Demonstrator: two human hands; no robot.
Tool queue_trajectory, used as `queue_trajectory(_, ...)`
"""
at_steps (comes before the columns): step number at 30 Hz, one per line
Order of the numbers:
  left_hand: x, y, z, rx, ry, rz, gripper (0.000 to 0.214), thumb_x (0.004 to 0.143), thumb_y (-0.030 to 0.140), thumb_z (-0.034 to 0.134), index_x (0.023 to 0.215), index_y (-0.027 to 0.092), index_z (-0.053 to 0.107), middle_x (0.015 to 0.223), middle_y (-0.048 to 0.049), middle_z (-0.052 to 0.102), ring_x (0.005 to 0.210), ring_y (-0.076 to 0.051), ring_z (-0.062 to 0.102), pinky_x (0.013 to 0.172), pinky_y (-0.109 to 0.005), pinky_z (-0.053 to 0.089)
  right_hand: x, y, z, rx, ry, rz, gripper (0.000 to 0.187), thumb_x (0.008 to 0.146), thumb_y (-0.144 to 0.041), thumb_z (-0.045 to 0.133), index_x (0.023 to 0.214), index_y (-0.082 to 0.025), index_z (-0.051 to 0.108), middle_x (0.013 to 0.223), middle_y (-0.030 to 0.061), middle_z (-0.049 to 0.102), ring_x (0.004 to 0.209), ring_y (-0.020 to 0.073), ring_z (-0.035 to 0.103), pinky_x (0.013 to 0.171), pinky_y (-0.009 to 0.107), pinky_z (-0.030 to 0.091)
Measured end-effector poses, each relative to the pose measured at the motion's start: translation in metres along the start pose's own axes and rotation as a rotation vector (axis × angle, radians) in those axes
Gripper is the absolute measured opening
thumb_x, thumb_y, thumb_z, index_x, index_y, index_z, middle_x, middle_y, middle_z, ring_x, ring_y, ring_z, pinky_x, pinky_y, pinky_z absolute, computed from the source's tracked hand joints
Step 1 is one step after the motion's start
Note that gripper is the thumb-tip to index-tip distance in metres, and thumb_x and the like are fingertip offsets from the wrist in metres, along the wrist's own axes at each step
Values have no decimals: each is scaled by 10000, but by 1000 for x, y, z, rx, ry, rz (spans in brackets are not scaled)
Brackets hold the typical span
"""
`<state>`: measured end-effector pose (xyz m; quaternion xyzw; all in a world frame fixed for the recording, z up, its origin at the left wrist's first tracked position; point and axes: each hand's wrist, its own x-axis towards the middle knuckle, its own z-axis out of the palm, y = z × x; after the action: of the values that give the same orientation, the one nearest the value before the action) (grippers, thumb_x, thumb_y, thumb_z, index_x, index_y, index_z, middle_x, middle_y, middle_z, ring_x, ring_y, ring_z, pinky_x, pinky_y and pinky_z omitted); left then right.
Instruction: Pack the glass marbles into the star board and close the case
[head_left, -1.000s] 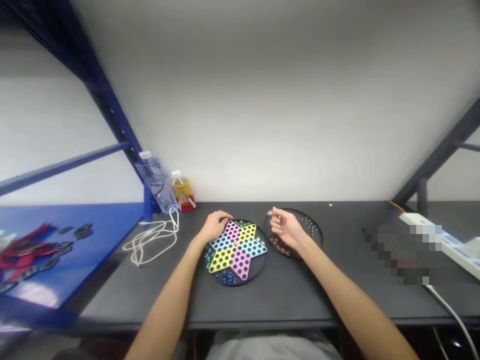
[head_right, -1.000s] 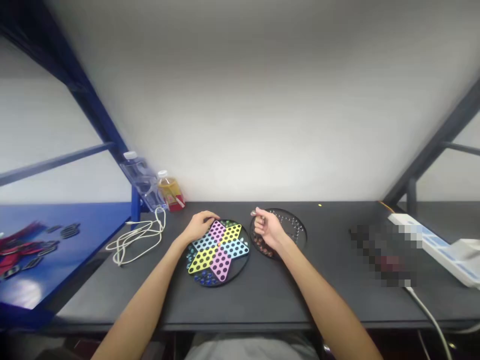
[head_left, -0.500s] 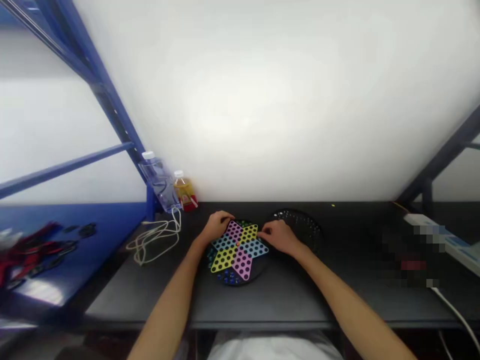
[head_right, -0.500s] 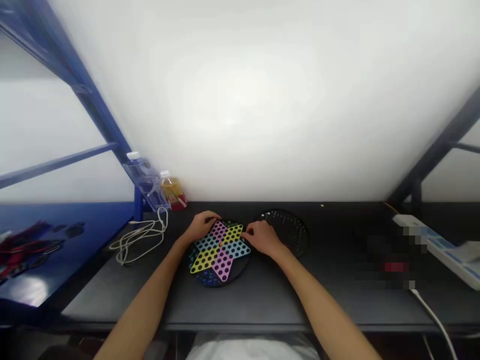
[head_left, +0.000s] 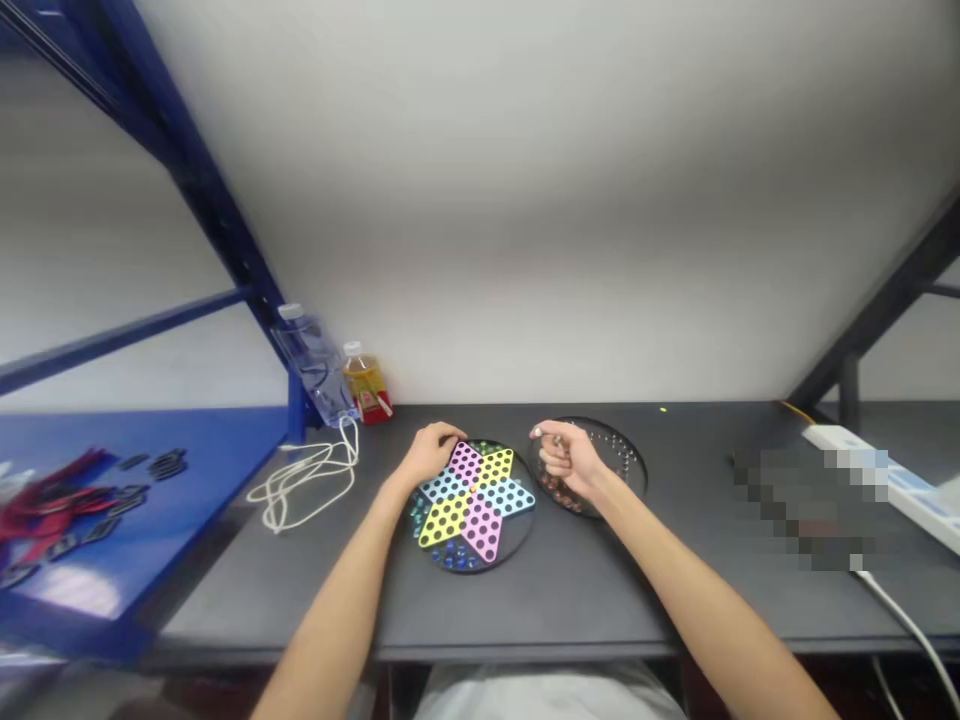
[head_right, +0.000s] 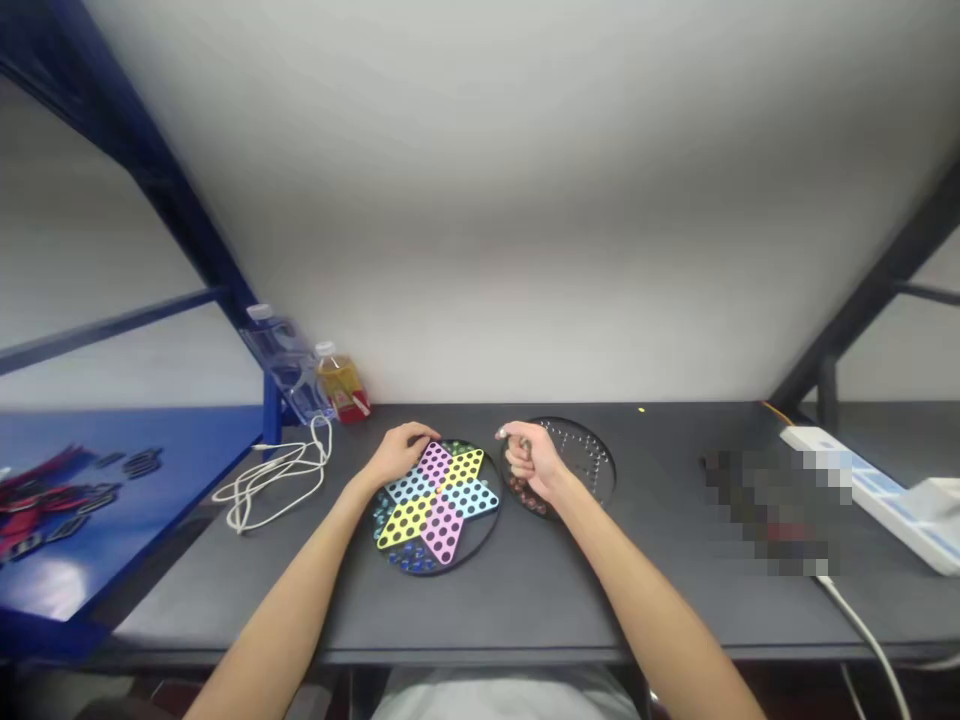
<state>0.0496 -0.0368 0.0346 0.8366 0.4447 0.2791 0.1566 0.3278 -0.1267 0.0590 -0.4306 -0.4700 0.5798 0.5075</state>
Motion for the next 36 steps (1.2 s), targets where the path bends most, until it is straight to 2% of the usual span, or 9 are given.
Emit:
queue_trajectory(3, 0, 0, 0, -8, 4, -3, 291, 866, 244, 475, 948, 219, 753, 1008, -36, 726, 987, -198, 642, 951, -331, 482, 1, 1, -2, 218, -16, 76, 367, 782, -534, 574, 645, -201, 504, 462, -95, 242, 390, 65, 124, 353, 208, 106)
queue_trajectory(7, -1, 2, 0, -14, 5, -6, 279, 860, 243, 487, 939, 223, 754, 1008, -34, 728, 990, -202, 642, 965, -341, 476, 2, 9, 3, -212, 173, -51, 496, 797, -533, 585, 510, -218, 332, 429, -72, 250, 386, 74, 208, 389, 234, 158)
queue_trajectory(12, -1, 3, 0, -12, 23, -7, 280, 857, 235, 487, 936, 225, 756, 1001, -30, 729, 988, -198, 645, 972, -336, 475, -7, 9, 8, -1040, 53, -306, 342, 876, -426, 547, 633, -196, 620, 613, 28, 604, 595, 152, 521, 581, 256, 336)
queue_trajectory(15, -1, 3, 0, -17, 16, -6, 284, 858, 231, 483, 938, 222, 755, 1002, -31, 728, 986, -198, 646, 967, -335, 478, -12, 9, 14, -1216, -89, -309, 216, 895, -360, 538, 903, -239, 716, 821, 66, 707, 738, 198, 613, 663, 274, 368)
queue_trajectory(18, -1, 4, -1, -8, 6, -10, 287, 860, 232, 479, 943, 216, 753, 1007, -34, 727, 994, -198, 643, 974, -336, 471, -11, 8, 17, -1269, -140, -307, 207, 883, -332, 554, 959, -242, 725, 880, 84, 720, 785, 221, 636, 698, 291, 384)
queue_trajectory(23, 0, 4, -1, -8, 3, -4, 292, 861, 233, 475, 952, 214, 752, 1015, -38, 725, 999, -200, 641, 974, -337, 470, -3, 1, -1, -1015, 9, -330, 200, 839, -374, 607, 888, -226, 732, 761, 43, 685, 704, 179, 594, 676, 278, 404)
queue_trajectory(26, 0, 4, -1, -6, 6, -10, 287, 858, 234, 479, 946, 218, 752, 1011, -37, 726, 997, -203, 642, 967, -337, 476, -1, 2, -25, -567, 201, -274, 267, 784, -451, 648, 814, -192, 702, 575, -9, 556, 507, 118, 459, 519, 248, 368)
queue_trajectory(31, 0, 3, 0, -13, 6, -5, 292, 857, 231, 474, 945, 216, 752, 1009, -37, 726, 992, -200, 644, 968, -335, 477, -6, 21, -52, 163, 237, -82, 315, 758, -491, 661, 730, -181, 614, 461, -83, 321, 390, 72, 242, 364, 211, 234)
queue_trajectory(36, -1, 2, 1, -11, 15, -23, 292, 855, 236, 477, 948, 222, 754, 1006, -34, 726, 998, -198, 642, 972, -333, 476, -8, 34, -46, 70, 300, -138, 336, 721, -449, 727, 601, -174, 574, 492, -45, 410, 432, 83, 342, 416, 229, 353)
